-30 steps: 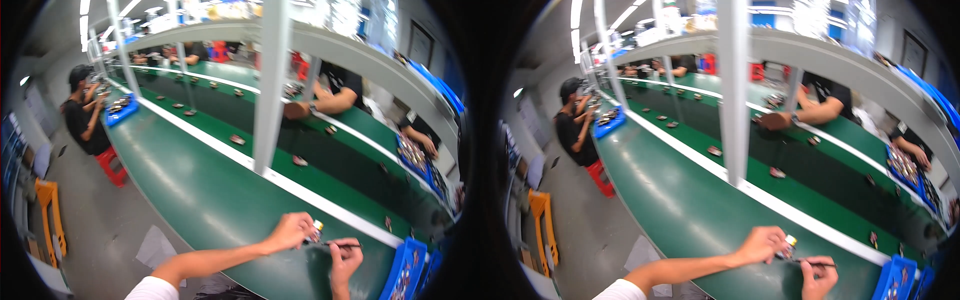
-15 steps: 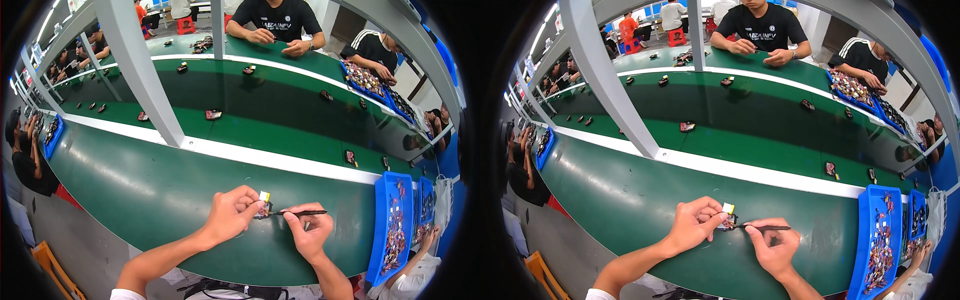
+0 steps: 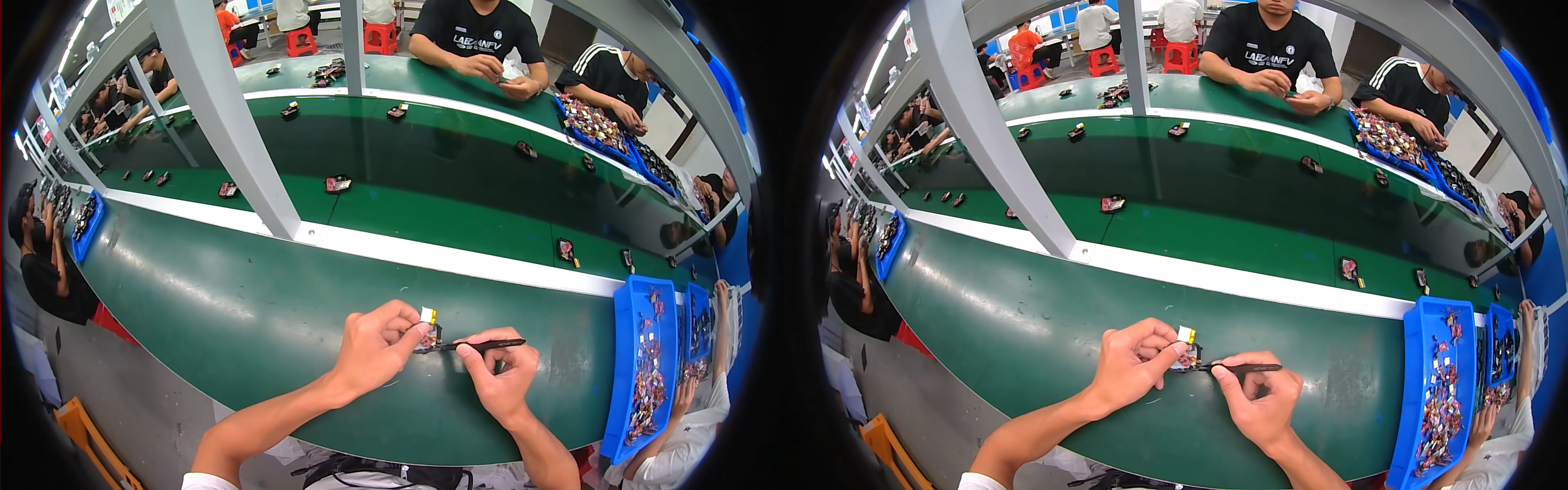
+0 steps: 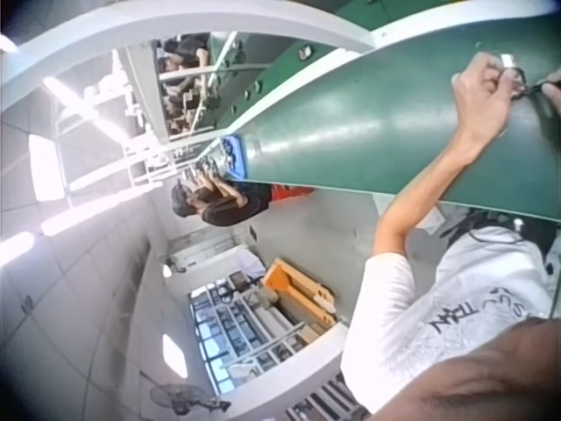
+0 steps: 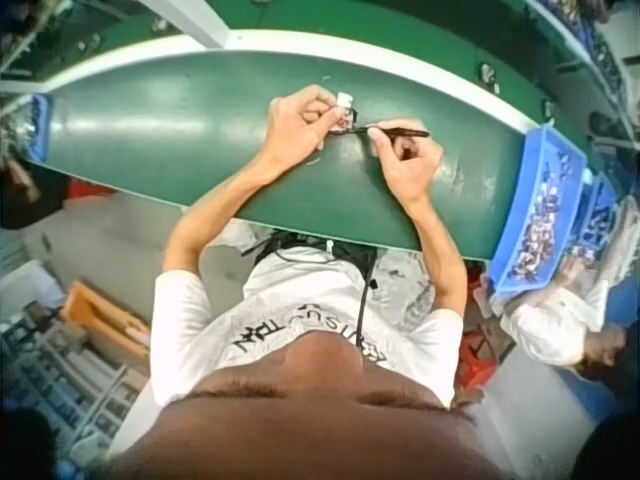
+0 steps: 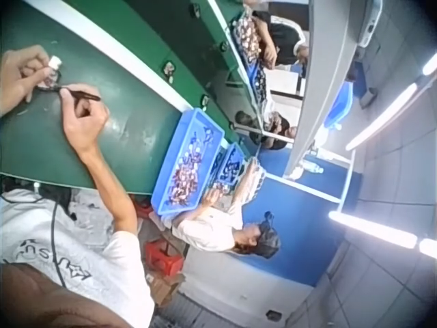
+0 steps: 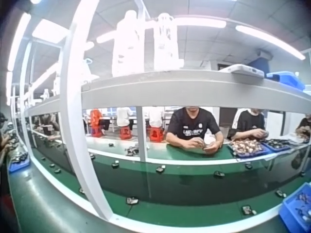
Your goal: Assembling small electronic components onto circuit boards using tweezers on a factory production line.
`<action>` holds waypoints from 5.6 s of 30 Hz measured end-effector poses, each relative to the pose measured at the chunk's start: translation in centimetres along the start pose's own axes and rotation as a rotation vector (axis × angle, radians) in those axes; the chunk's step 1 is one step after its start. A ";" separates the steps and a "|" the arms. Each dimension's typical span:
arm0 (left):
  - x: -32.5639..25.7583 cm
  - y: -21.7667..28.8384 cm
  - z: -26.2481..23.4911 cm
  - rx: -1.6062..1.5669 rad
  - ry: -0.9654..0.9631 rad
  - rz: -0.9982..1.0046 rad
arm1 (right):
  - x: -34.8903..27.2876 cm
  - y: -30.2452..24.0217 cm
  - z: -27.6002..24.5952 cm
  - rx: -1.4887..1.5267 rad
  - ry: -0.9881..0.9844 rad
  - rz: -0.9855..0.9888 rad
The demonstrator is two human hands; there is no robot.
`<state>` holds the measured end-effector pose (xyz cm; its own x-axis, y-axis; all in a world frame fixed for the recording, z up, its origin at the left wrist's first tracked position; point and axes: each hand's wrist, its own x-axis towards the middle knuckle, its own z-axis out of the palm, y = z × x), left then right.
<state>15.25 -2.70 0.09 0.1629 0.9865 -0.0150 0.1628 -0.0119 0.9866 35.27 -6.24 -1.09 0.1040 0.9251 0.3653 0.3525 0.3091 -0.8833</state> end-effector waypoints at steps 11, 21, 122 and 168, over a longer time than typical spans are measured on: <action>-0.1 -0.8 0.4 -0.127 -0.014 -0.013 | -0.2 0.6 0.3 0.038 0.024 0.074; 0.1 -0.4 0.3 -0.155 -0.072 -0.124 | -0.1 -0.1 -0.4 0.070 -0.065 0.131; 0.6 -0.2 3.6 -0.554 -0.370 -0.002 | -1.3 1.6 -4.2 0.367 0.077 -0.064; 0.3 0.4 2.9 -0.492 -0.359 -0.010 | -0.4 0.3 -4.2 0.103 -0.008 -0.282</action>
<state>18.23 -2.91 -0.04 0.4953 0.8687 0.0055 -0.2884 0.1585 0.9443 39.20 -7.43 -0.23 0.0079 0.8009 0.5988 0.2705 0.5747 -0.7723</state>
